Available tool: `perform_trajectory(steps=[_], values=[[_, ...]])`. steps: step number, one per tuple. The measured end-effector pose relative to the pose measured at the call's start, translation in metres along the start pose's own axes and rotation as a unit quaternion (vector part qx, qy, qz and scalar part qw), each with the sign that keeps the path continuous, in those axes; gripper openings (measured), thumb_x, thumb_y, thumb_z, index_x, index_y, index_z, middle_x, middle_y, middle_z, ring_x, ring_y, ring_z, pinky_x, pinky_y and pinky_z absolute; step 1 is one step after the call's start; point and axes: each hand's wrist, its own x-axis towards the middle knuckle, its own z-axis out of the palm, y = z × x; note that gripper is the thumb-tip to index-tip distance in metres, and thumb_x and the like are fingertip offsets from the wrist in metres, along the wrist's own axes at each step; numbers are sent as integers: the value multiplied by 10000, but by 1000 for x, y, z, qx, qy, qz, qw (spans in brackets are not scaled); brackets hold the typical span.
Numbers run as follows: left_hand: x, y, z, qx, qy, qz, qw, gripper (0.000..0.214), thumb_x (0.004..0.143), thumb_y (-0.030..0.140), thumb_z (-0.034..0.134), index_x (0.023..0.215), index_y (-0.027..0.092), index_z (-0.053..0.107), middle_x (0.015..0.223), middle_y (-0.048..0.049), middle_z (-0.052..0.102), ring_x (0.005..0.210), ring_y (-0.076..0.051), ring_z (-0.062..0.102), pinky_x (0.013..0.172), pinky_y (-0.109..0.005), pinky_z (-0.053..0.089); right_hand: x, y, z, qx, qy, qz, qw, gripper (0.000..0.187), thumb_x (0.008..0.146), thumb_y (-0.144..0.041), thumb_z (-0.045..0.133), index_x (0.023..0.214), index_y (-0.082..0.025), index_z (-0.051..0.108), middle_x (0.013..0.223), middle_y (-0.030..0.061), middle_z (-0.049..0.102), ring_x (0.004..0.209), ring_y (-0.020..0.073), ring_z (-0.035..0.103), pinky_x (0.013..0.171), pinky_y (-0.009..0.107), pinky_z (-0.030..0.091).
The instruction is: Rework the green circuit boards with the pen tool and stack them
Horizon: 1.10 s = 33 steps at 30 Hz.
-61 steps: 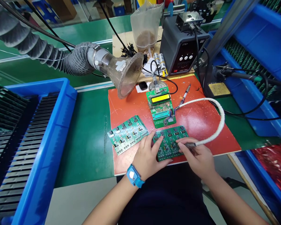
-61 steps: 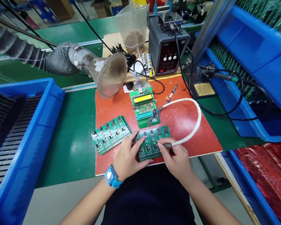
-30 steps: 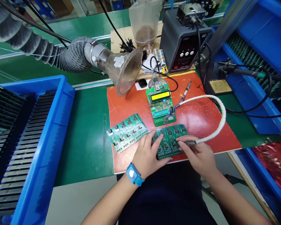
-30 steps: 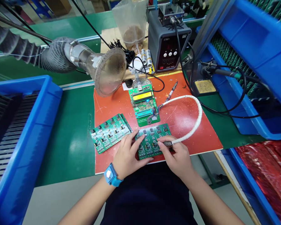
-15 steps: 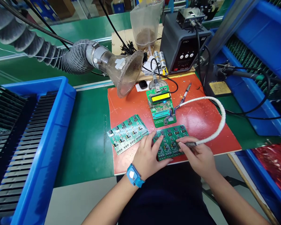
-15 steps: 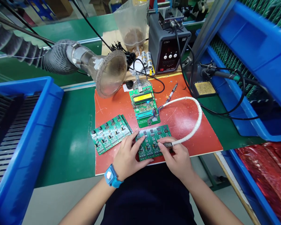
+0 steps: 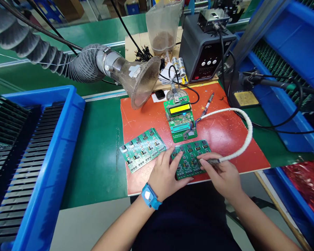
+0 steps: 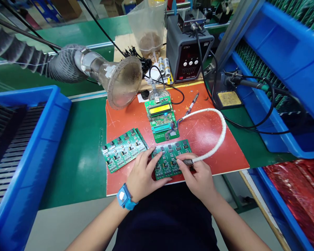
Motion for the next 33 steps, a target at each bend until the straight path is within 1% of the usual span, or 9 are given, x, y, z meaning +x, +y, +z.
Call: perform_trajectory(steps=[8, 19, 23, 33], values=[[0, 0, 0, -8, 0, -2, 1000, 755, 736, 499, 747, 1348, 160, 466, 1372, -198, 447, 1223, -345, 480, 992, -523, 479, 0, -2, 0, 1, 3, -1, 1000, 104, 918, -289, 579, 909, -204, 637, 899, 54, 712, 692, 178, 694, 650, 291, 567], [0, 1, 0, -6, 2, -1, 1000, 755, 733, 500, 751, 1348, 166, 466, 1372, -193, 448, 1212, -342, 485, 982, -524, 484, -2, 1, 0, 9, -2, -7, 1000, 77, 923, -263, 578, 925, -209, 632, 918, 47, 701, 736, 173, 694, 675, 280, 560], [0, 0, 0, -2, 2, 3, 1000, 767, 727, 505, 754, 1345, 146, 473, 1370, -198, 443, 1217, -344, 476, 994, -512, 478, -2, 2, -1, 9, -4, -4, 1000, 74, 925, -258, 577, 932, -208, 632, 925, 49, 697, 755, 175, 694, 679, 279, 558], [0, 0, 0, 6, 1, 2, 1000, 771, 725, 509, 754, 1346, 148, 476, 1370, -192, 441, 1211, -344, 474, 995, -503, 478, -2, 3, -1, 6, 1, -5, 1000, 72, 925, -260, 580, 934, -210, 631, 924, 45, 698, 756, 176, 699, 680, 284, 555]])
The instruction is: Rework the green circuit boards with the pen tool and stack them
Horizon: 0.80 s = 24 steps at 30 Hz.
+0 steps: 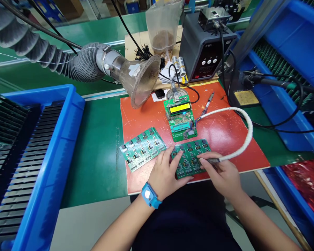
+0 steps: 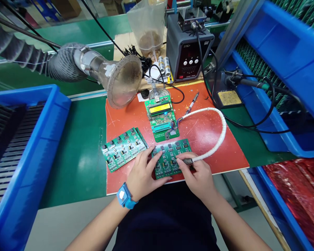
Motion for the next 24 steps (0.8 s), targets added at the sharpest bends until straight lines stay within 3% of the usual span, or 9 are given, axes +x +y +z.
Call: perform_trajectory(steps=[10, 15, 24], values=[[0, -1, 1, 4, 0, 6, 1000, 777, 729, 517, 747, 1349, 142, 467, 1367, -198, 452, 1205, -343, 479, 989, -507, 476, 3, -6, -4, -11, -10, 22, 1000, 92, 905, -285, 610, 937, -212, 657, 901, 31, 714, 692, 157, 691, 663, 271, 556], [-1, 0, 1, 4, -1, 5, 1000, 776, 729, 517, 746, 1348, 142, 465, 1365, -196, 451, 1205, -345, 477, 988, -509, 476, 2, -13, 1, 31, -7, 46, 998, 99, 913, -290, 604, 966, -217, 645, 934, 31, 715, 651, 138, 683, 646, 261, 565], [-1, 0, 0, 2, -2, 4, 1000, 766, 732, 495, 751, 1351, 145, 466, 1360, -196, 458, 1199, -342, 476, 985, -511, 477, 0, -11, 16, 19, -22, 22, 999, 93, 902, -281, 612, 958, -218, 651, 935, 38, 721, 822, 180, 700, 710, 273, 564]])
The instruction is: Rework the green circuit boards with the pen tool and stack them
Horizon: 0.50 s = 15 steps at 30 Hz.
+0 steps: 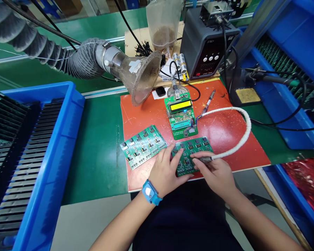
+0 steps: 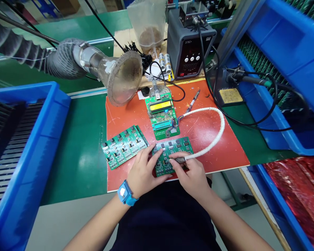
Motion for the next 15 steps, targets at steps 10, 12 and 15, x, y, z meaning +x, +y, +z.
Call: perform_trajectory(steps=[10, 12, 15], values=[[0, 0, 0, -1, -5, -8, 1000, 754, 739, 499, 742, 1353, 169, 454, 1367, -188, 456, 1206, -346, 481, 979, -528, 478, 2, -3, -2, -13, -13, -24, 1000, 87, 901, -263, 602, 961, -220, 648, 932, 37, 725, 828, 182, 706, 709, 271, 576], [0, 0, 0, -1, -3, -8, 1000, 750, 741, 496, 742, 1351, 168, 455, 1367, -192, 456, 1204, -347, 484, 978, -532, 478, 2, -3, -2, -19, -12, -28, 999, 92, 903, -270, 596, 962, -220, 646, 938, 41, 726, 840, 187, 706, 715, 278, 578], [0, 1, -1, -3, 0, -6, 1000, 750, 739, 490, 745, 1352, 170, 455, 1372, -193, 452, 1210, -348, 481, 981, -538, 475, 3, -4, -3, -35, -15, -31, 999, 104, 904, -287, 589, 956, -221, 650, 935, 45, 728, 834, 197, 710, 696, 284, 582]])
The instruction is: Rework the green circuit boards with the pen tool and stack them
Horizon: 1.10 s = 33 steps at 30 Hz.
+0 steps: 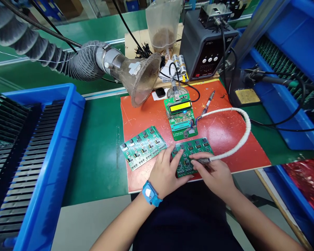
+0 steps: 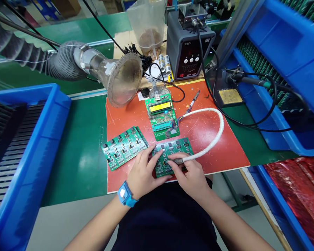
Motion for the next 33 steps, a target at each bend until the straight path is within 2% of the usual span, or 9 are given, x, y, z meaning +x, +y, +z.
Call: perform_trajectory(steps=[6, 11, 33], values=[[0, 1, -1, -2, -4, -6, 1000, 726, 753, 470, 737, 1353, 171, 459, 1376, -194, 456, 1221, -346, 478, 984, -536, 474, 2, -3, 0, -24, -19, 2, 1000, 102, 894, -290, 593, 932, -227, 663, 934, 41, 739, 783, 197, 716, 584, 260, 570], [1, 1, -2, 2, 4, 2, 1000, 725, 743, 460, 751, 1339, 149, 478, 1373, -198, 456, 1219, -342, 476, 988, -522, 476, 3, -2, 4, -39, 9, -12, 999, 86, 877, -273, 602, 885, -217, 667, 867, 37, 747, 705, 188, 713, 533, 253, 556], [0, 1, 0, 4, -3, -2, 1000, 749, 740, 474, 749, 1352, 157, 456, 1375, -191, 450, 1212, -342, 476, 985, -532, 481, 1, 0, 3, 3, -1, 13, 1000, 121, 902, -314, 580, 909, -220, 657, 916, 56, 735, 744, 196, 710, 559, 273, 568]])
